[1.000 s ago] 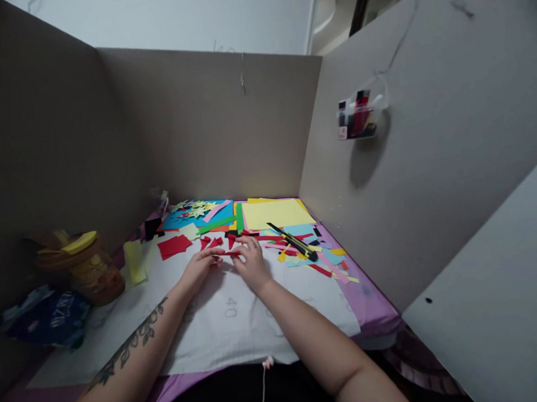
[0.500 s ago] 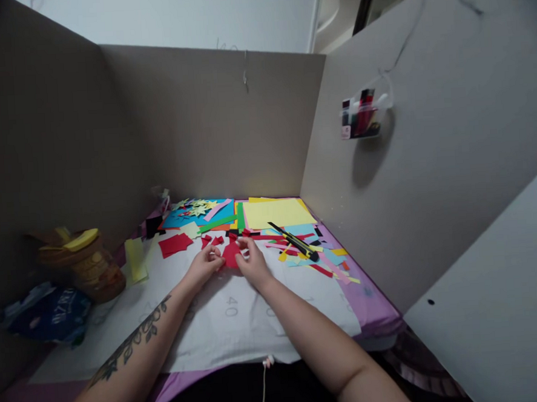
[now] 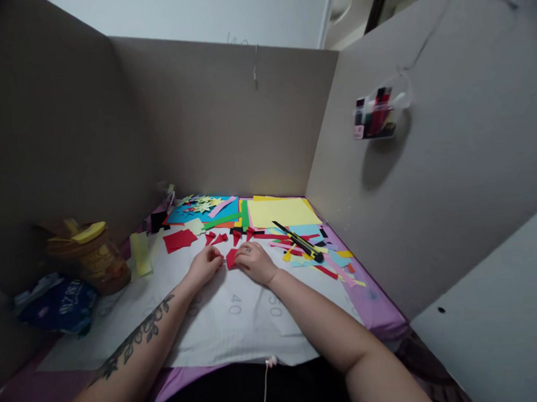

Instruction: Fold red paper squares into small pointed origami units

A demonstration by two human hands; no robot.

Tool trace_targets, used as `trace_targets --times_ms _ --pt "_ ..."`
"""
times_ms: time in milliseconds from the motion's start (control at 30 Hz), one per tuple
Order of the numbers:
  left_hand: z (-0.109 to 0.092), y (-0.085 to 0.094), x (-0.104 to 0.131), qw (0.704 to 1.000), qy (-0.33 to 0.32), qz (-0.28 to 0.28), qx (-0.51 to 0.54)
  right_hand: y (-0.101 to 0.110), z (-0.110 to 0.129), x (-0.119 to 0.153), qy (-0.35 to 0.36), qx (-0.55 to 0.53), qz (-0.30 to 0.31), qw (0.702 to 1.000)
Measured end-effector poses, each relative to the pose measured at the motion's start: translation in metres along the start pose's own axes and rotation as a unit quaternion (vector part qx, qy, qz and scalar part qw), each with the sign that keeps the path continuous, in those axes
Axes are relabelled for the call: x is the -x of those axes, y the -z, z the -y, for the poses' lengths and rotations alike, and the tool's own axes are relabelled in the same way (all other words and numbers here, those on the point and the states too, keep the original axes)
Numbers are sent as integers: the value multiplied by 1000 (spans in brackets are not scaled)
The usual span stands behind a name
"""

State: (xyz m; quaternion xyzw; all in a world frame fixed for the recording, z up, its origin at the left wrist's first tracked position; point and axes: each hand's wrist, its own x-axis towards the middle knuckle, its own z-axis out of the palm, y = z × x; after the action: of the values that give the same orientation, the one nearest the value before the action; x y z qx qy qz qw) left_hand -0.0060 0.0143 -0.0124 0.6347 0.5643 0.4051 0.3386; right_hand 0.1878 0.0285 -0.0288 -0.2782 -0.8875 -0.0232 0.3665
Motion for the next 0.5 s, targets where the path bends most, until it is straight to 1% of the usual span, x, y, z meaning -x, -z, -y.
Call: trace_targets --times_ms 33,67,133,200,233,300,400,500 --pt "1 1 2 996 -62 -12 -68 0 -3 2 2 -21 18 1000" --pt "1 3 3 985 -126 -5 -120 0 -6 4 -1 -44 35 998" --pt "1 4 7 957 -222 55 -179 1 -10 8 -16 -89 59 994" --pt "1 3 11 932 -277 125 -198 3 -11 11 -31 -129 74 988" --pt "1 3 12 922 -294 150 -200 4 -11 12 -35 -145 77 986" --pt "2 3 14 911 -315 178 -198 6 -11 12 -43 -164 79 982" --pt "3 6 17 907 -322 190 -193 7 -12 12 -59 -173 77 980" --pt "2 9 21 905 -333 185 -188 6 -14 11 -90 -192 76 974"
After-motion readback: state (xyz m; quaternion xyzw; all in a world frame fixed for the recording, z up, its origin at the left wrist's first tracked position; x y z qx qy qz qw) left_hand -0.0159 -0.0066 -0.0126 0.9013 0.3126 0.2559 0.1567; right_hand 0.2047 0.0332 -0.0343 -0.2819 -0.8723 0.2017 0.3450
